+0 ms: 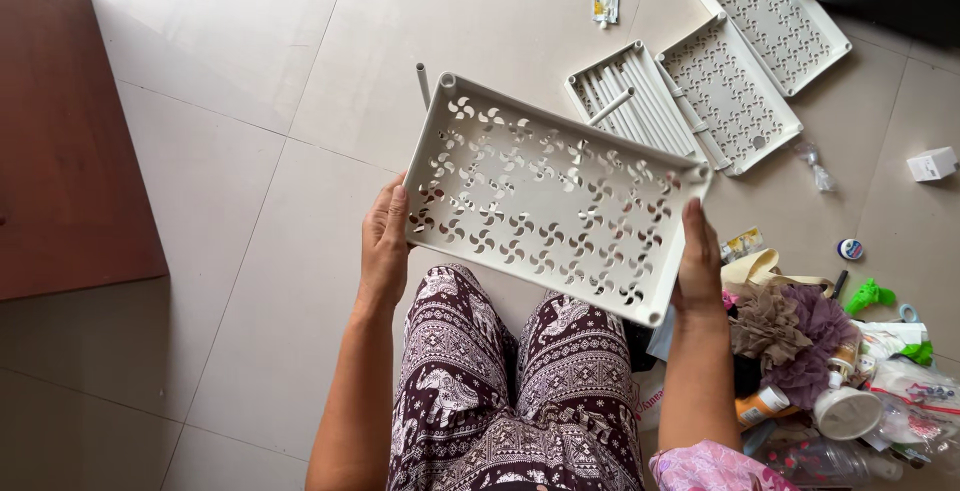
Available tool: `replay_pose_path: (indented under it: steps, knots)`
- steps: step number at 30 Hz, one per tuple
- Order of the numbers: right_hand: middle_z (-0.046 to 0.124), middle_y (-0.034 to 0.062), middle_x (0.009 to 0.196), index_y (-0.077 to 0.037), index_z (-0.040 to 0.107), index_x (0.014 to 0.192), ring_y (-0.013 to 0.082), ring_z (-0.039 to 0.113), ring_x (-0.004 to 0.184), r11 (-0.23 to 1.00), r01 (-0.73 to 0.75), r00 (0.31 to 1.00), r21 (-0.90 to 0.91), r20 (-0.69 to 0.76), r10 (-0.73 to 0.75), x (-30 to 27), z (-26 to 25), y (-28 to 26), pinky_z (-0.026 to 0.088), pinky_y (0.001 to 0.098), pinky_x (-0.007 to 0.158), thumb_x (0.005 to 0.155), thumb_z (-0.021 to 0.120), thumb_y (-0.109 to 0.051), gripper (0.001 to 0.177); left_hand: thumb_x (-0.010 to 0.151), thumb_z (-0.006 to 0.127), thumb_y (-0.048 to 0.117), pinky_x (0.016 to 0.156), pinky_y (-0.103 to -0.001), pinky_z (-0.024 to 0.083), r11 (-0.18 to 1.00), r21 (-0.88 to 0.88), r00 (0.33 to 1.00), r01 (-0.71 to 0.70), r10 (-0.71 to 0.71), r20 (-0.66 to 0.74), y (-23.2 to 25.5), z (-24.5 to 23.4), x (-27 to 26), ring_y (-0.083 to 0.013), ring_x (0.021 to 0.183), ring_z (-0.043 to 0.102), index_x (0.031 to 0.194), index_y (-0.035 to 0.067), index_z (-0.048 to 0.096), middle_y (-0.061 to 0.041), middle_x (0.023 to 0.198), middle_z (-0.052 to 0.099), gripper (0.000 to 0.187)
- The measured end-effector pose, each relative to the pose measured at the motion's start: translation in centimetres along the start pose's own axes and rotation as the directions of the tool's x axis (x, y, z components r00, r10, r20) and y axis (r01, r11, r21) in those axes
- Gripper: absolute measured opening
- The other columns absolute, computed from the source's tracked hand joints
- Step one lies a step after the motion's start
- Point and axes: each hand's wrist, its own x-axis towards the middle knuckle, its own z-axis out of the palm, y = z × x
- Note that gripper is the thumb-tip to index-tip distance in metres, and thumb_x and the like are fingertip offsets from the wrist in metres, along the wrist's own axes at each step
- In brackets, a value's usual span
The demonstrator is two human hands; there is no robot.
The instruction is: The person assembles a white plastic storage rack by inserting white cylindrical rods into perforated trays and attaching black caster wheels. The person arranges multiple trays on the floor, inserts rods to form a frame, and secures wheels to the base.
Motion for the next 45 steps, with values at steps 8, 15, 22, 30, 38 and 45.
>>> replay_pose_path:
  steps: [8,15,22,30,38,45]
  knots:
    - [0.065,0.0157,0.131,-0.002,0.042,0.162,0.0146,0.057,0.111,0.889,0.265,0.959,-0.374,0.006,-0.283,2.9,1.4,-2.1,0.049,0.0258,0.099,0.111,0.062,-0.026,0.060,0.111,0.047,0.036,0.103,-0.030,0.052,0.992,0.088,0.992,-0.087,0.094,-0.079,-0.6,1.0,-0.6,-0.0154,0.122,0.063,0.148,-0.003,0.052,-0.013,0.134,0.067,0.054]
    - [0.062,0.0143,0.144,-0.003,0.051,0.150,0.0202,0.063,0.115,0.906,0.281,0.957,-0.316,0.022,-0.289,1.5,1.6,-3.4,0.054,0.0319,0.095,0.109,0.055,-0.030,0.049,0.106,0.052,0.030,0.072,-0.031,0.064,0.992,-0.126,0.986,0.000,-0.021,-0.167,1.2,1.2,0.2,-0.0125,0.087,0.071,0.146,0.000,0.055,-0.011,0.112,0.071,0.050]
    - [0.066,0.0155,0.134,0.004,0.052,0.148,0.0178,0.068,0.117,0.981,0.187,0.980,0.046,0.063,-0.190,4.1,1.0,-3.0,0.057,0.0316,0.100,0.111,0.051,-0.042,0.060,0.107,0.051,0.030,0.073,-0.031,0.066,0.984,-0.178,0.988,0.007,-0.034,-0.151,2.1,0.9,1.6,-0.0132,0.086,0.073,0.146,0.000,0.055,-0.011,0.112,0.071,0.049]
    - [0.074,0.0106,0.115,0.004,0.059,0.142,0.0112,0.071,0.096,0.995,0.069,0.995,0.073,0.073,-0.074,8.4,0.8,-1.2,0.060,0.0245,0.086,0.105,0.064,-0.028,0.049,0.108,0.048,0.031,0.077,-0.031,0.066,0.996,-0.074,0.984,-0.039,0.025,-0.179,2.2,1.8,2.1,-0.0131,0.095,0.073,0.149,0.004,0.052,-0.011,0.122,0.070,0.050]
    - [0.075,0.0073,0.107,0.003,0.064,0.135,0.0066,0.070,0.086,0.997,0.046,0.998,0.058,0.035,-0.048,9.5,0.6,0.2,0.058,0.0198,0.076,0.104,0.065,-0.028,0.044,0.108,0.049,0.031,0.079,-0.033,0.067,0.998,0.015,0.981,-0.062,0.064,-0.181,2.3,2.8,2.0,-0.0129,0.096,0.073,0.150,0.004,0.051,-0.012,0.122,0.070,0.051]
    - [0.075,0.0072,0.108,0.004,0.066,0.134,0.0067,0.069,0.089,0.998,0.051,0.998,0.036,0.022,-0.051,10.2,0.2,1.0,0.057,0.0200,0.079,0.103,0.068,-0.028,0.044,0.108,0.049,0.032,0.077,-0.031,0.067,0.997,0.015,0.982,-0.071,0.073,-0.173,2.4,3.0,2.3,-0.0106,0.095,0.072,0.151,0.004,0.050,-0.010,0.121,0.070,0.051]
